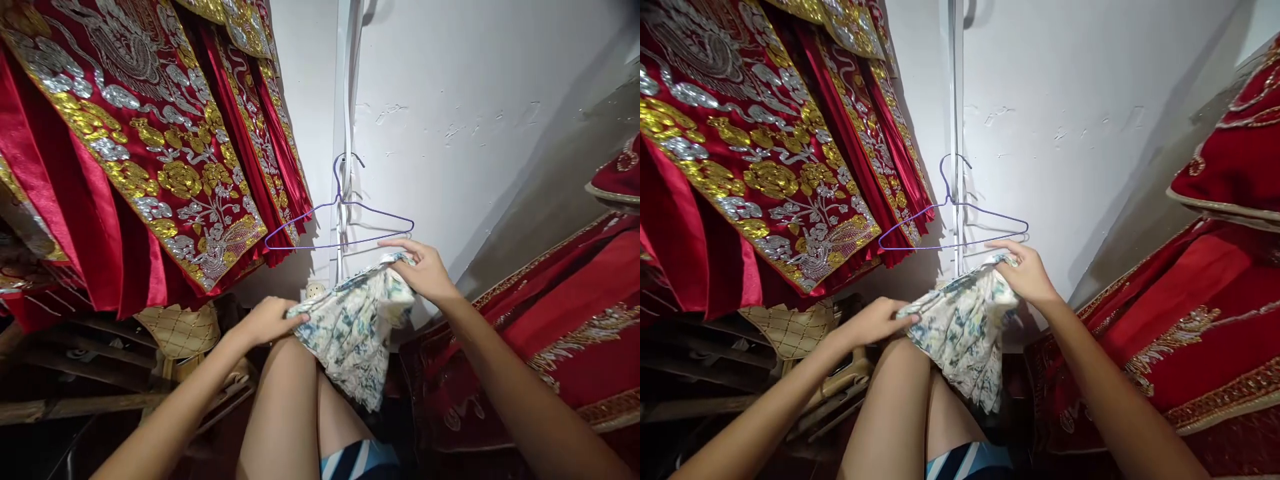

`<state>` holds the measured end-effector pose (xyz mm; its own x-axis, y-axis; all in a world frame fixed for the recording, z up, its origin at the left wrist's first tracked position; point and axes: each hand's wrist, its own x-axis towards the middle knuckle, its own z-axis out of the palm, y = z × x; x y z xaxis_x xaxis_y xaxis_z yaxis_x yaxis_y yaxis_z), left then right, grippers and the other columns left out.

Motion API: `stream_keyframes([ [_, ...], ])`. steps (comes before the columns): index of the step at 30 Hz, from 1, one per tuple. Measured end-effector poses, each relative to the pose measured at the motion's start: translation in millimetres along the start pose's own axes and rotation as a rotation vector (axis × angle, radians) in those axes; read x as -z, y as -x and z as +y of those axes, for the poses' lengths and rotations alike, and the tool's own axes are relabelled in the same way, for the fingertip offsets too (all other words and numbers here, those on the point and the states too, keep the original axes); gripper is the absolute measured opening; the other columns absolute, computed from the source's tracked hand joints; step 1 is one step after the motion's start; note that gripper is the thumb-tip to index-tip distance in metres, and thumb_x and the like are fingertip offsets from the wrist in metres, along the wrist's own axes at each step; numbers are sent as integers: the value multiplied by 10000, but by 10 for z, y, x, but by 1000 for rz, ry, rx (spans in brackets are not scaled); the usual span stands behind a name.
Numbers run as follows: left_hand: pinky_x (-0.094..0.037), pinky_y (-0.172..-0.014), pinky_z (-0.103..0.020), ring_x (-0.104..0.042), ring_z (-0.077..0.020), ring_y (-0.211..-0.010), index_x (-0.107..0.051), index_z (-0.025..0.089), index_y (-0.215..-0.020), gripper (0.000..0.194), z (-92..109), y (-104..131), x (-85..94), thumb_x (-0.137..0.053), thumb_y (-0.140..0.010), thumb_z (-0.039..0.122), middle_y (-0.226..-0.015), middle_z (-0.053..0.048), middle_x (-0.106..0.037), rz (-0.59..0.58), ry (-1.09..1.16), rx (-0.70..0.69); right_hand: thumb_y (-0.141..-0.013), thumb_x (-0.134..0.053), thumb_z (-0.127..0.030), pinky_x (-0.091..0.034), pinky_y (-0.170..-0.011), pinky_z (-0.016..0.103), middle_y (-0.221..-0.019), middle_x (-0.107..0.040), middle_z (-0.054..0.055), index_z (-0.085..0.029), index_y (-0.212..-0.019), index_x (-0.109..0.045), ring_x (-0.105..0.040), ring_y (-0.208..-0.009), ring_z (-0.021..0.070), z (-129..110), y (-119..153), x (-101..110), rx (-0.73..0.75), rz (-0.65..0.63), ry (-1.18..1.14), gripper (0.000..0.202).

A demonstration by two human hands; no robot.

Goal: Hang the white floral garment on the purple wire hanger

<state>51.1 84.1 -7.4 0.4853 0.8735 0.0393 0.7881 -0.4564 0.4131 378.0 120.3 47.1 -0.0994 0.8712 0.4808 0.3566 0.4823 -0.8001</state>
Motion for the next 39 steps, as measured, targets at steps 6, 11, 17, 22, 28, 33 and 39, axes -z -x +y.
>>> stream_keyframes([
  [6, -357, -629, -270, -492, -169, -637, -591, 175, -579, 493, -157, 13, 388, -588, -847, 589, -642, -36, -561, 50, 112, 36, -763, -514, -270, -473, -897, 360, -1106, -725, 91, -166, -1081, -724, -638, -996, 241, 487, -448, -374, -40, -58, -44, 395],
  [11, -362, -614, -258, -439, -140, -623, -540, 159, -652, 519, 49, 155, 245, -441, -948, 574, -651, 0, -498, 58, 393, -2, -701, -512, -294, -393, -613, 271, -645, -615, 16, -149, -703, -671, -533, -659, 184, 651, -503, -272, -69, 68, 85, 215],
  [17, -401, -897, -426, -536, -277, -880, -640, 207, -757, 303, -95, 139, 443, -545, -891, 462, -746, -71, -630, 236, -228, 31, -684, -544, -308, -232, -494, 251, -503, -290, -36, -198, -483, -425, -308, -533, 107, 416, -303, 14, -79, 175, 256, 258],
  [22, -418, -968, -421, -523, -329, -1151, -652, 206, -1030, 296, -33, -72, 589, -435, -935, 384, -1101, -130, -679, 502, -175, 29, -701, -579, -333, -222, -476, 251, -496, -271, -41, -212, -483, -403, -268, -515, 102, 311, -205, 17, -130, 188, 226, 305],
  [28, -448, -791, -287, -623, -207, -842, -658, 187, -1061, 291, 344, -379, 706, -420, -958, 320, -946, -53, -703, 802, 109, -27, -687, -544, -288, -345, -507, 241, -575, -530, -2, -165, -624, -618, -458, -555, 139, 325, -23, -147, -136, 21, -38, 157],
  [33, -398, -637, -243, -539, -149, -644, -673, 159, -841, 210, 374, -486, 804, -511, -884, 287, -712, -10, -637, 873, 172, -39, -628, -567, -169, -384, -525, 252, -682, -618, -17, -153, -1373, -537, -511, -566, 153, 309, -41, 90, -81, 252, 96, 747],
  [39, -343, -570, -253, -469, -136, -570, -625, 167, -695, 215, 385, -422, 858, -506, -853, 249, -579, 19, -517, 889, 147, -23, -622, -680, -229, -394, -572, 286, -623, -627, 5, -78, -1162, -723, -511, -571, 158, 249, -438, 549, -115, 44, 277, 562],
])
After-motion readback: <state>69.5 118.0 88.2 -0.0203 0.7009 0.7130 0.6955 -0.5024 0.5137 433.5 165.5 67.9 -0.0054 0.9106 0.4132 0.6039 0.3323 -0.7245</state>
